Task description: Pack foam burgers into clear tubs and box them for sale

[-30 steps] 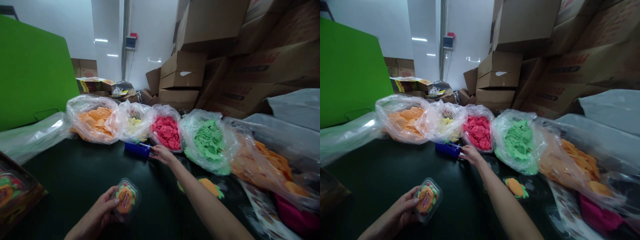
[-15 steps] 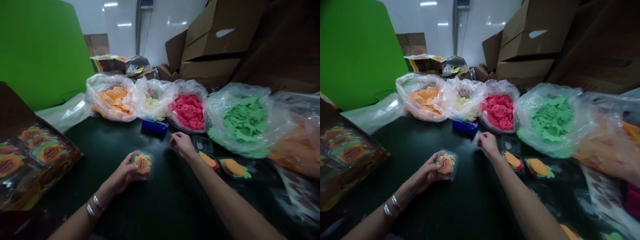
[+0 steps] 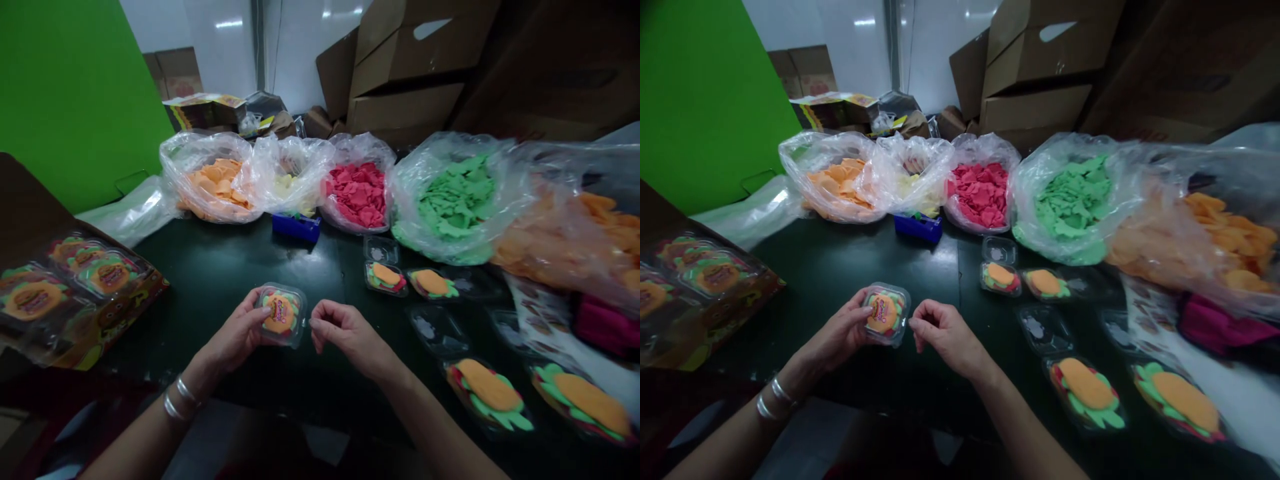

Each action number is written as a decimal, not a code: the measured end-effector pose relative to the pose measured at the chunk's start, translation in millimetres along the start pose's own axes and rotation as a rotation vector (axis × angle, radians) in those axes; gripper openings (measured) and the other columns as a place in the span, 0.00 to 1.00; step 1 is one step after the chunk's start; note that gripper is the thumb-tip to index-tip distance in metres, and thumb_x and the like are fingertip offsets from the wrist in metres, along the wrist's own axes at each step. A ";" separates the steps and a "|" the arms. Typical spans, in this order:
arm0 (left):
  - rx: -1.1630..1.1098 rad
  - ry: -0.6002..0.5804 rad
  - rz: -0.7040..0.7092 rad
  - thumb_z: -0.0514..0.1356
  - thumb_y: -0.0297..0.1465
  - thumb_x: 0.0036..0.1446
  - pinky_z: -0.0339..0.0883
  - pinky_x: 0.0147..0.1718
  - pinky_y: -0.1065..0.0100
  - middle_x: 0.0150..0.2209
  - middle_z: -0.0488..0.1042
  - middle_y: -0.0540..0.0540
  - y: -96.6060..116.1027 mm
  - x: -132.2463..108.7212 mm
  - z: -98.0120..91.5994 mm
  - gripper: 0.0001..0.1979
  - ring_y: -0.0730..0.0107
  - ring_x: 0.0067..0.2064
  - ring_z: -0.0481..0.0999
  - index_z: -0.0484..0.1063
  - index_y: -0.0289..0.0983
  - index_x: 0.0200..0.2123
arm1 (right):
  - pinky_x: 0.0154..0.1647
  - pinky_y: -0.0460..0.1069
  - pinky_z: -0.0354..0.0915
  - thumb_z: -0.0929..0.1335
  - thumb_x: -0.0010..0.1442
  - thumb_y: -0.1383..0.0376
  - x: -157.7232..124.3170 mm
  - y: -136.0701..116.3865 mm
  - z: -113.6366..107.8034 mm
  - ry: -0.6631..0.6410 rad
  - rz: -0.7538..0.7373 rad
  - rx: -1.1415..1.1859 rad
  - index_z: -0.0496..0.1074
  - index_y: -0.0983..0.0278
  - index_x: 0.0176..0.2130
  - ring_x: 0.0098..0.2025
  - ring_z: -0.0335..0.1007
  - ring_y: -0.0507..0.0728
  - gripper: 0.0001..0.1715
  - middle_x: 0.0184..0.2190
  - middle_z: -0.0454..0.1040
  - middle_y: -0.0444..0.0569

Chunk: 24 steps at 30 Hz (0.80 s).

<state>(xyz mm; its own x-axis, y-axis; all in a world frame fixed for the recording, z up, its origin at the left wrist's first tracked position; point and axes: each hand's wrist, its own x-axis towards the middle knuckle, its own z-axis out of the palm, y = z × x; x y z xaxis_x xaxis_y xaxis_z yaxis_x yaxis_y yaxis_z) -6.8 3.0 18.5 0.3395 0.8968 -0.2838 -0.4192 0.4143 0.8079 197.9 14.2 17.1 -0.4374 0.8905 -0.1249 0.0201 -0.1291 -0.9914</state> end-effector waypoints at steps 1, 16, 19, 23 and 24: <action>0.010 0.000 0.002 0.60 0.30 0.56 0.76 0.36 0.59 0.44 0.74 0.40 0.1 -1.4 1.3 0.20 0.63 0.37 0.78 0.60 0.37 0.51 | 0.26 0.46 0.60 0.69 0.55 0.56 0.5 -1.2 0.8 0.000 0.001 -0.027 0.65 0.64 0.26 0.21 0.64 0.49 0.15 0.18 0.70 0.40; -0.189 -0.053 0.015 0.59 0.37 0.57 0.73 0.33 0.63 0.44 0.73 0.40 -23.8 -18.5 14.9 0.21 0.62 0.37 0.76 0.63 0.37 0.52 | 0.18 0.43 0.55 0.76 0.38 0.44 3.2 34.2 22.5 0.013 0.033 0.485 0.61 0.62 0.22 0.15 0.52 0.46 0.31 0.13 0.59 0.35; -0.167 -0.057 0.061 0.60 0.35 0.57 0.73 0.32 0.63 0.43 0.73 0.41 -26.2 -20.6 17.3 0.21 0.64 0.36 0.76 0.63 0.37 0.52 | 0.23 0.43 0.59 0.76 0.45 0.49 -6.5 34.8 24.9 0.024 0.018 0.531 0.65 0.63 0.26 0.20 0.57 0.47 0.25 0.19 0.64 0.38; -0.109 -0.066 0.103 0.61 0.33 0.57 0.73 0.31 0.64 0.43 0.73 0.42 -26.4 -18.8 16.7 0.20 0.63 0.37 0.76 0.62 0.38 0.51 | 0.27 0.43 0.60 0.75 0.50 0.56 -13.6 34.8 24.4 0.137 -0.040 0.461 0.68 0.63 0.29 0.25 0.59 0.49 0.17 0.24 0.66 0.40; -0.099 -0.064 0.118 0.61 0.33 0.56 0.73 0.31 0.63 0.44 0.73 0.42 -26.1 -18.0 16.2 0.21 0.62 0.37 0.76 0.61 0.39 0.52 | 0.28 0.43 0.60 0.75 0.50 0.57 -15.5 35.0 24.4 0.177 -0.063 0.404 0.68 0.62 0.29 0.26 0.60 0.49 0.16 0.25 0.66 0.40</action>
<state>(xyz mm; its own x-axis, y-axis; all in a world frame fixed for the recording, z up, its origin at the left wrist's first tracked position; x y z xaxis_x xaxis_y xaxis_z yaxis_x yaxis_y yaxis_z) 11.7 -26.5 10.9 0.3345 0.9297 -0.1541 -0.5389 0.3228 0.7780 183.5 -14.8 -14.7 -0.2649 0.9587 -0.1040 -0.3701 -0.2007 -0.9070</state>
